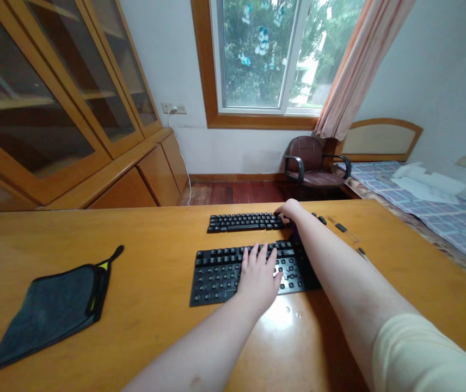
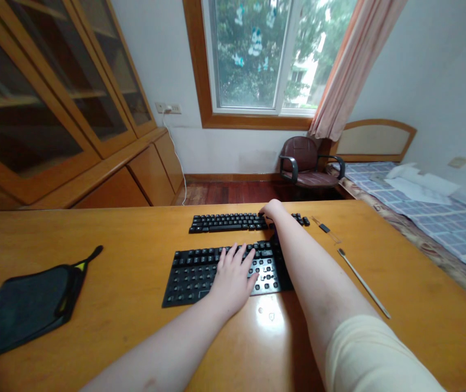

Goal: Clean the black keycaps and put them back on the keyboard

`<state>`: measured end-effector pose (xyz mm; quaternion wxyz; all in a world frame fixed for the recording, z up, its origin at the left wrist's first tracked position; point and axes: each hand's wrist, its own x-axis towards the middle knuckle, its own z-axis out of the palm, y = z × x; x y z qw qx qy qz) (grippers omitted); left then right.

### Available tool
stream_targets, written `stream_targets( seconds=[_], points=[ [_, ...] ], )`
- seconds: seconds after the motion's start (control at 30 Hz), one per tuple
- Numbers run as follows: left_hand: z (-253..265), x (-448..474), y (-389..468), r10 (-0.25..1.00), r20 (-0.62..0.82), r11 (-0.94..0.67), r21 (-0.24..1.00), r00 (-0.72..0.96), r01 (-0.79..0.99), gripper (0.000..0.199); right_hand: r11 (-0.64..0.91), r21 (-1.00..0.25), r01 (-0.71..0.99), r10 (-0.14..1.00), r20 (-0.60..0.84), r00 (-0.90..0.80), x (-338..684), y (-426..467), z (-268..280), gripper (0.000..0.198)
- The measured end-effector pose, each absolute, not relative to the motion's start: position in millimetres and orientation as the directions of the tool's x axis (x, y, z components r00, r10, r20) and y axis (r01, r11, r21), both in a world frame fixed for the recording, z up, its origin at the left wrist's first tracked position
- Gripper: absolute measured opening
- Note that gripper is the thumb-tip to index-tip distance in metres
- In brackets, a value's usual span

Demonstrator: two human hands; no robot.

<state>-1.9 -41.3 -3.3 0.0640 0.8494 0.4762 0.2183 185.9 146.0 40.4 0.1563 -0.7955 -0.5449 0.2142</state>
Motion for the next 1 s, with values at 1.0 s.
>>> stream_targets(
  seconds=[1.0],
  points=[
    [2, -4, -25, 0.922, 0.333, -0.369, 0.910, 0.199, 0.190, 0.017, -0.006, -0.995, -0.102, 0.964, -0.033, 0.264, 151, -37, 10, 0.016]
  ],
)
